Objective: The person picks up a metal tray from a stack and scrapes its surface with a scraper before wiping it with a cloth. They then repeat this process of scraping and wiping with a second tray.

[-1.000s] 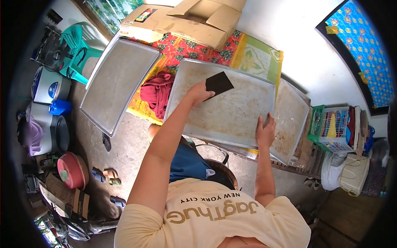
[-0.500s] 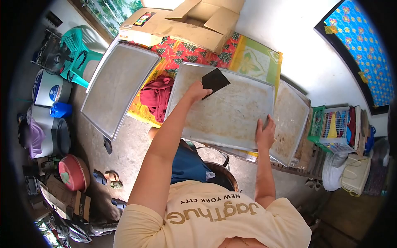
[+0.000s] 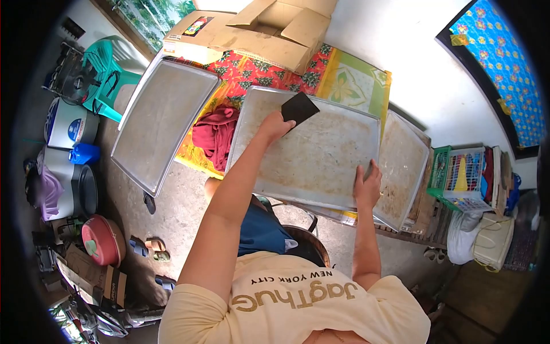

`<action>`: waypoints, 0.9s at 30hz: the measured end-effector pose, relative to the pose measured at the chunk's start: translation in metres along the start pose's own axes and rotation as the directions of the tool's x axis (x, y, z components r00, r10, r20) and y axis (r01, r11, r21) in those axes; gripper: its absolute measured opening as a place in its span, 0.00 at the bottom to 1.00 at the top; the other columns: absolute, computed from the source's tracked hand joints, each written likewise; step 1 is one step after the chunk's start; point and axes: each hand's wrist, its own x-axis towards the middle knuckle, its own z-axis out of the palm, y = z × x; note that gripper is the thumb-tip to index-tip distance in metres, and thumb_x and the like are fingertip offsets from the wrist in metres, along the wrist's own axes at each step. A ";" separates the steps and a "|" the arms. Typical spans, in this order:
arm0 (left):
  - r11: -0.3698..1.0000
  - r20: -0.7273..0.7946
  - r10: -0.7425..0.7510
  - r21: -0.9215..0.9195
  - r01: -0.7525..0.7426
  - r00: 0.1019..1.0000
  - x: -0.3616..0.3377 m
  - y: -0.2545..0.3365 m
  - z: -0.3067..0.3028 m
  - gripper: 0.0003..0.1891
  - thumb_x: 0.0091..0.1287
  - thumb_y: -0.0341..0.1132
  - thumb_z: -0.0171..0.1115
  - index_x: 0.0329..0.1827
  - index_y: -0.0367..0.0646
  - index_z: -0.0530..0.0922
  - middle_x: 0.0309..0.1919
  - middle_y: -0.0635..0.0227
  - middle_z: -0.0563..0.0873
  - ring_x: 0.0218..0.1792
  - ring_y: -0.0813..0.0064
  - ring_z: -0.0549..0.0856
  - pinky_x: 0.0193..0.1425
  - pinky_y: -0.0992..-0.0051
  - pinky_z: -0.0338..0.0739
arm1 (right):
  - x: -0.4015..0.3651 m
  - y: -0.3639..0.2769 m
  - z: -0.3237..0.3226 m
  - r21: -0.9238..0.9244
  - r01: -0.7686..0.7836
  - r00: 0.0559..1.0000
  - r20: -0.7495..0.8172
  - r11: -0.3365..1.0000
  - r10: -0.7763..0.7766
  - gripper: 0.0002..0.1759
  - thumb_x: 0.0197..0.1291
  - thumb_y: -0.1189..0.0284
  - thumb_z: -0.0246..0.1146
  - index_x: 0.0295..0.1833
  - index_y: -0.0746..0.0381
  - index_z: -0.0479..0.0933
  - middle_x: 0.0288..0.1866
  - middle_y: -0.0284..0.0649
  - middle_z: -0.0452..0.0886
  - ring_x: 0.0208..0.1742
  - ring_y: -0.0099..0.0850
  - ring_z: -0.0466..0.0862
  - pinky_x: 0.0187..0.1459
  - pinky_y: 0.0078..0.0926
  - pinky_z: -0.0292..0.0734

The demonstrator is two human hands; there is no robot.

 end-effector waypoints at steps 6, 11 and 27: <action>0.999 0.050 -0.021 0.051 0.018 0.999 0.005 0.001 0.003 0.21 0.56 0.46 0.74 0.42 0.35 0.86 0.39 0.49 0.89 0.44 0.53 0.89 0.50 0.61 0.81 | 0.000 0.001 0.001 0.000 0.012 1.000 -0.017 1.000 -0.012 0.31 0.69 0.47 0.57 0.72 0.48 0.68 0.69 0.44 0.72 0.65 0.49 0.77 0.59 0.48 0.76; 0.997 0.093 -0.018 0.075 0.011 0.996 0.015 -0.005 0.012 0.22 0.56 0.48 0.73 0.42 0.38 0.86 0.40 0.50 0.90 0.45 0.53 0.89 0.50 0.61 0.81 | 0.000 0.000 -0.001 0.016 0.012 1.000 -0.011 1.000 -0.012 0.30 0.69 0.48 0.57 0.72 0.49 0.68 0.68 0.45 0.73 0.65 0.49 0.77 0.60 0.48 0.75; 0.991 0.161 -0.066 0.125 0.046 0.985 0.009 0.028 0.017 0.22 0.57 0.49 0.72 0.47 0.42 0.86 0.43 0.52 0.90 0.48 0.54 0.88 0.52 0.60 0.80 | 0.001 0.004 0.003 0.033 0.031 0.999 -0.016 0.999 -0.031 0.31 0.70 0.47 0.56 0.72 0.49 0.67 0.69 0.46 0.72 0.67 0.49 0.75 0.60 0.48 0.75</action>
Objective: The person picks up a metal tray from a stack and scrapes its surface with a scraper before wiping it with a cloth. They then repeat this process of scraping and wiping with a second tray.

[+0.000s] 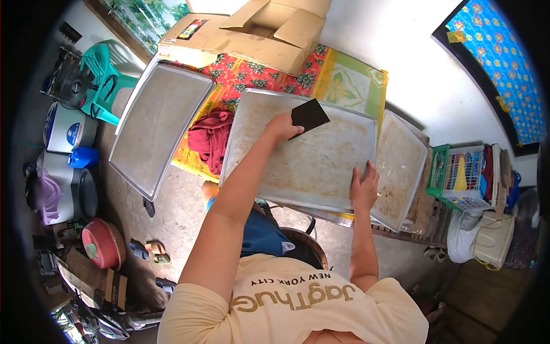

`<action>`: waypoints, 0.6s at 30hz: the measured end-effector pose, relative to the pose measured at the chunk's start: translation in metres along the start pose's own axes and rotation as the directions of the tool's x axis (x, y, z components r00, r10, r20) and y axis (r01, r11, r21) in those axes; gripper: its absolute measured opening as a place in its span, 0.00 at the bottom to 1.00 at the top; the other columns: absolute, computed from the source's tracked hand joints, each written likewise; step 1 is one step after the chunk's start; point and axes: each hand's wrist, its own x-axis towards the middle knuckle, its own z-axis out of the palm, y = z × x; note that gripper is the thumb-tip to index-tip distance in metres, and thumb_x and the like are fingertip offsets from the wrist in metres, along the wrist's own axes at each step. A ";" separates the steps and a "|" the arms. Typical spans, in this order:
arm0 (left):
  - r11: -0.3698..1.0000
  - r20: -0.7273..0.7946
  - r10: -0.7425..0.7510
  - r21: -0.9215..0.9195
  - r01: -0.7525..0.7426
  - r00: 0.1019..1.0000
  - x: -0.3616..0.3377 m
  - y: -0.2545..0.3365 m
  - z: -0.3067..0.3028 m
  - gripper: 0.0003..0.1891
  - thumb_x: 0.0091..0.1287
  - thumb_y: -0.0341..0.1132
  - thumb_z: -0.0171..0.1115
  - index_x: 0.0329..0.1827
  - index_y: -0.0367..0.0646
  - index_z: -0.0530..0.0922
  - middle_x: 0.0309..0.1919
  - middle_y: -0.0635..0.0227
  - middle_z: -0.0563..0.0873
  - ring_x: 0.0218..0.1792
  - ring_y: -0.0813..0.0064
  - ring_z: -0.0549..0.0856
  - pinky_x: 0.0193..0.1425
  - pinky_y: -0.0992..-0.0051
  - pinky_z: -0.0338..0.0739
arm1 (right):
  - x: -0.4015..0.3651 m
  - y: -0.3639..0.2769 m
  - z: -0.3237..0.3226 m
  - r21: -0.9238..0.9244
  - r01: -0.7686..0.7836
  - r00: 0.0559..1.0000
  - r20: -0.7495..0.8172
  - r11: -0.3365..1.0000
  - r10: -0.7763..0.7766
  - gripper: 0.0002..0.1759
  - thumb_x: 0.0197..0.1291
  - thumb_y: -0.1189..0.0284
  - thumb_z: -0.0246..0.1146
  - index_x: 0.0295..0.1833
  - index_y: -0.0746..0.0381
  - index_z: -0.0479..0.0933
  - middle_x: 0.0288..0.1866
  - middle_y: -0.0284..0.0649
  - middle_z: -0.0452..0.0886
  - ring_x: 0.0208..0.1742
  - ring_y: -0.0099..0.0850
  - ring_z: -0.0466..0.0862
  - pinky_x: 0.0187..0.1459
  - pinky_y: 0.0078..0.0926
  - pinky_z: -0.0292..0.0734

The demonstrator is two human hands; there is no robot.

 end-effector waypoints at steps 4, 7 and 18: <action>1.000 -0.028 -0.002 -0.006 0.002 1.000 0.003 0.003 0.005 0.22 0.56 0.49 0.72 0.46 0.43 0.87 0.43 0.52 0.90 0.47 0.54 0.88 0.53 0.61 0.80 | -0.001 -0.002 -0.003 0.006 -0.007 1.000 0.003 1.000 0.007 0.31 0.70 0.48 0.57 0.72 0.50 0.68 0.69 0.46 0.72 0.67 0.49 0.76 0.60 0.48 0.75; 0.998 -0.002 0.057 0.002 -0.057 0.998 0.005 0.008 0.013 0.22 0.56 0.49 0.72 0.47 0.42 0.86 0.43 0.52 0.90 0.48 0.54 0.88 0.53 0.60 0.80 | 0.000 -0.001 -0.002 0.010 -0.001 1.000 -0.001 1.000 0.001 0.30 0.70 0.49 0.57 0.72 0.50 0.68 0.69 0.46 0.72 0.66 0.49 0.76 0.60 0.48 0.75; 0.993 0.050 0.045 0.107 -0.051 0.998 0.005 0.042 0.024 0.23 0.56 0.50 0.72 0.47 0.42 0.86 0.43 0.52 0.89 0.47 0.53 0.88 0.52 0.60 0.81 | 0.000 -0.002 -0.003 -0.020 -0.005 1.000 0.002 1.000 0.005 0.31 0.70 0.49 0.57 0.72 0.51 0.68 0.68 0.44 0.73 0.66 0.48 0.76 0.60 0.47 0.75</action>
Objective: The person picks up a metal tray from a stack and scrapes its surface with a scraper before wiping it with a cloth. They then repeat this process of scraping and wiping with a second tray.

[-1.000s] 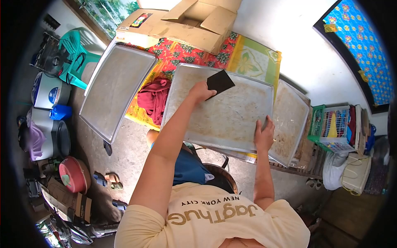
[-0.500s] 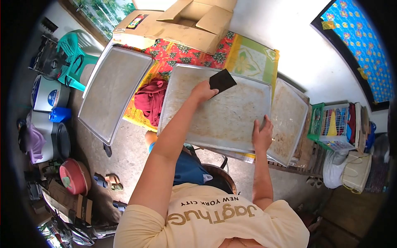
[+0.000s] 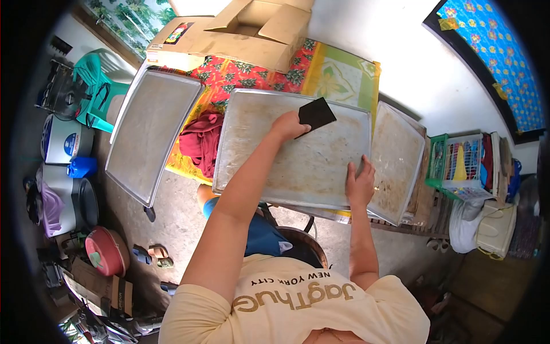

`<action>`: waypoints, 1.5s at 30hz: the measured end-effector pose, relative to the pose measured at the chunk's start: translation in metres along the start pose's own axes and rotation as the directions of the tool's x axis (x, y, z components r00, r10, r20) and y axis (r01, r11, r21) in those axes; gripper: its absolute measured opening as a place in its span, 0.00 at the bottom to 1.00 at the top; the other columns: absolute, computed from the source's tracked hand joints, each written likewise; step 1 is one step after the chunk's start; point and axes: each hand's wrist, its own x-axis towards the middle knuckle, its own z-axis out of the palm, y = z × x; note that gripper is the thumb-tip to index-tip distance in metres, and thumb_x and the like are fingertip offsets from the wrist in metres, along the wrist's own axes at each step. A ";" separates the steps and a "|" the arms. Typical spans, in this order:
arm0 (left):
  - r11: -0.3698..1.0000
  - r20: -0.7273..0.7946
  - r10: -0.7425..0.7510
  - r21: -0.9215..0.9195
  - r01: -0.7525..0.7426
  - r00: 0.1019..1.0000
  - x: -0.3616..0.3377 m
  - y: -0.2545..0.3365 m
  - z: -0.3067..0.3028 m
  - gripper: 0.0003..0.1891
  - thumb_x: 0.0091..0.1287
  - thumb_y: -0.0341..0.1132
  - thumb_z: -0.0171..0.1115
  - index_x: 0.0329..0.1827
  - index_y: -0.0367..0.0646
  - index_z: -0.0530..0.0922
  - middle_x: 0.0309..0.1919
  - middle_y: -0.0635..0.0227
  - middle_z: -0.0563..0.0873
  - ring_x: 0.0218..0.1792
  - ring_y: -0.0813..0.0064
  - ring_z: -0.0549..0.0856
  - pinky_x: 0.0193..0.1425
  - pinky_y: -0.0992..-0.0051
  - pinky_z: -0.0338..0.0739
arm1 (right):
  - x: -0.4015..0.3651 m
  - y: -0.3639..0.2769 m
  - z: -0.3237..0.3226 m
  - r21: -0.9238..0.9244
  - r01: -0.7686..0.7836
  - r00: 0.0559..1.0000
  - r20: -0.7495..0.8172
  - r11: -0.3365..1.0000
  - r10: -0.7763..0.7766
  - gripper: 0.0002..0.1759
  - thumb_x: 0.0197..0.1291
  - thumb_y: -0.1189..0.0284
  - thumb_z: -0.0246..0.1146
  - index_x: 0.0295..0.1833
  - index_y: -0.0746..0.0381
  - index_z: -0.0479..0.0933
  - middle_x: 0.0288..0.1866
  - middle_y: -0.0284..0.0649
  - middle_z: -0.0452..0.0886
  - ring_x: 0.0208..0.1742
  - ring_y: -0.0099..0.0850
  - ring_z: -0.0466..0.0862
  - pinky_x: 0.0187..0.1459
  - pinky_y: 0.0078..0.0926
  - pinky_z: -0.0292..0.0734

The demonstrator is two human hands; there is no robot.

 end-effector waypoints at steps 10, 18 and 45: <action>1.000 0.069 0.013 -0.016 -0.012 0.998 0.003 -0.002 0.009 0.21 0.57 0.49 0.72 0.48 0.44 0.86 0.44 0.54 0.90 0.47 0.54 0.88 0.53 0.61 0.81 | 0.001 0.003 0.001 -0.006 0.015 1.000 -0.012 1.000 -0.015 0.31 0.70 0.49 0.57 0.72 0.51 0.68 0.67 0.44 0.74 0.65 0.48 0.77 0.60 0.47 0.75; 0.997 0.191 0.067 -0.035 -0.062 0.979 -0.022 -0.003 0.023 0.19 0.57 0.42 0.75 0.49 0.46 0.85 0.40 0.59 0.90 0.43 0.65 0.87 0.50 0.66 0.80 | -0.001 0.001 0.001 0.004 0.011 1.000 -0.005 1.000 -0.011 0.30 0.70 0.49 0.57 0.72 0.50 0.67 0.67 0.44 0.73 0.66 0.49 0.76 0.59 0.48 0.76; 0.947 -0.220 -0.179 -0.302 0.107 0.959 -0.085 -0.149 -0.071 0.24 0.56 0.39 0.76 0.53 0.34 0.82 0.40 0.51 0.90 0.44 0.58 0.90 0.50 0.65 0.80 | -0.002 0.000 0.003 -0.026 0.016 1.000 -0.024 1.000 -0.017 0.30 0.70 0.48 0.57 0.72 0.49 0.68 0.68 0.46 0.73 0.65 0.50 0.77 0.60 0.48 0.75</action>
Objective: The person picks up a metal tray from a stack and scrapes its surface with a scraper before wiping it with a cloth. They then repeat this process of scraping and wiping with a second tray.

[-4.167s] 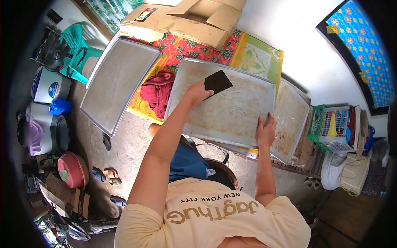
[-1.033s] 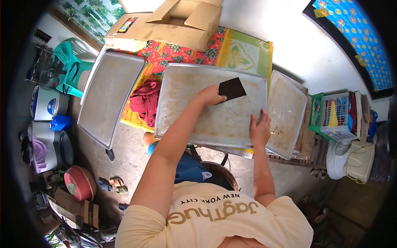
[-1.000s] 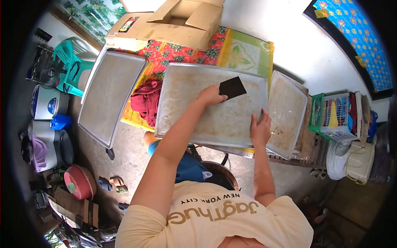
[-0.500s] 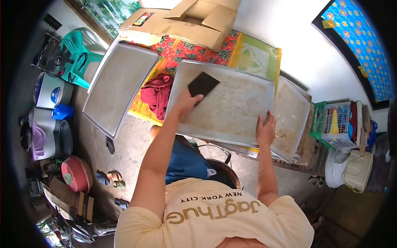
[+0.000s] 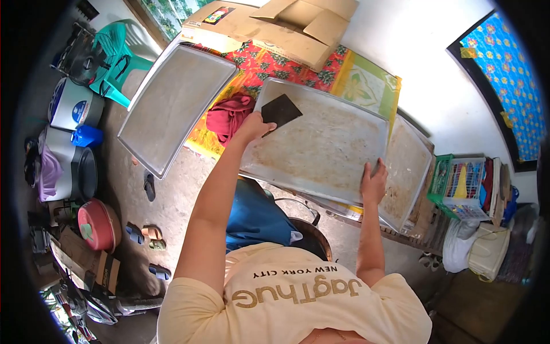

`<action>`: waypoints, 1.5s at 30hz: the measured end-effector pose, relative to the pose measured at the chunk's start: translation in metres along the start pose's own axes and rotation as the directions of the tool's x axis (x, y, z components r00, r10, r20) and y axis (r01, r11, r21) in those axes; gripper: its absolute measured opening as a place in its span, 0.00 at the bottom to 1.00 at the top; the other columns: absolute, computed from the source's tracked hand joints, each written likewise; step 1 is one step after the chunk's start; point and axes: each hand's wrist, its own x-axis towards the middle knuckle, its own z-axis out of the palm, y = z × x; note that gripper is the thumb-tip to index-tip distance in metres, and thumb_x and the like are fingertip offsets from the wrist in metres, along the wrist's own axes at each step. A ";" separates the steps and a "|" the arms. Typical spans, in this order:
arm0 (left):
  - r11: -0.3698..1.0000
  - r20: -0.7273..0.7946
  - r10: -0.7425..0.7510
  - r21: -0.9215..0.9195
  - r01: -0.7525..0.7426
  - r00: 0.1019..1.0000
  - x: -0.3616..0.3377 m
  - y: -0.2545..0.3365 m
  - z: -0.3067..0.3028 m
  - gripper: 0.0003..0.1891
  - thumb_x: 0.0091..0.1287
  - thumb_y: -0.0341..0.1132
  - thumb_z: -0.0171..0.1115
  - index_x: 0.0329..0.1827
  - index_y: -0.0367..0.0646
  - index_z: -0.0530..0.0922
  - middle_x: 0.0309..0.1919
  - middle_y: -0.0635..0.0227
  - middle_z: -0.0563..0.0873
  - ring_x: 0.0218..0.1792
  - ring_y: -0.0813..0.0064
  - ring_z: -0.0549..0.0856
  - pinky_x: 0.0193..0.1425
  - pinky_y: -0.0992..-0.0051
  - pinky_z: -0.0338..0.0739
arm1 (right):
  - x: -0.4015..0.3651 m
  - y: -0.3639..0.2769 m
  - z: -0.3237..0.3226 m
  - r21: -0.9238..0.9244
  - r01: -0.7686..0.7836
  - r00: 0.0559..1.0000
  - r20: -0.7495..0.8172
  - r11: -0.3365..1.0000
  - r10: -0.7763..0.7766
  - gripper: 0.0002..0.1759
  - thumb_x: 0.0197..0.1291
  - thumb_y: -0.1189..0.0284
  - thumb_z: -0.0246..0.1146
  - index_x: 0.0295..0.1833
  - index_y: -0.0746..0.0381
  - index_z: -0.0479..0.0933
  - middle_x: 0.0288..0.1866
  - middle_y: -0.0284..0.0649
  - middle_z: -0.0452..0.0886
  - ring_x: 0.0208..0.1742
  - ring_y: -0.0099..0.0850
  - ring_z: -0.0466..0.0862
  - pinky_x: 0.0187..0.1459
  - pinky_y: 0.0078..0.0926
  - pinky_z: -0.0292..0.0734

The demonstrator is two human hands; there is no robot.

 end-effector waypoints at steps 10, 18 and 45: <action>0.990 -0.083 0.070 -0.119 -0.079 0.994 -0.008 0.010 0.001 0.18 0.60 0.31 0.75 0.52 0.35 0.83 0.38 0.69 0.88 0.36 0.78 0.83 0.43 0.72 0.78 | 0.000 -0.002 -0.002 0.004 -0.020 1.000 0.024 1.000 0.019 0.31 0.70 0.47 0.55 0.72 0.49 0.67 0.69 0.46 0.72 0.66 0.50 0.76 0.60 0.49 0.75; 1.000 -0.034 0.016 -0.015 -0.017 0.999 0.004 -0.005 0.003 0.23 0.57 0.40 0.76 0.50 0.32 0.83 0.44 0.48 0.89 0.48 0.56 0.89 0.52 0.65 0.80 | 0.000 -0.001 -0.002 -0.006 -0.025 0.999 0.026 1.000 0.025 0.31 0.70 0.46 0.56 0.73 0.48 0.67 0.69 0.46 0.72 0.65 0.51 0.77 0.60 0.50 0.75; 0.997 -0.139 -0.074 0.005 0.075 0.988 0.008 0.022 -0.001 0.27 0.57 0.43 0.75 0.54 0.31 0.81 0.48 0.44 0.87 0.52 0.50 0.87 0.56 0.62 0.80 | 0.000 0.000 -0.001 -0.004 -0.024 1.000 0.018 1.000 0.024 0.31 0.69 0.46 0.56 0.72 0.47 0.67 0.69 0.45 0.73 0.65 0.51 0.77 0.60 0.49 0.75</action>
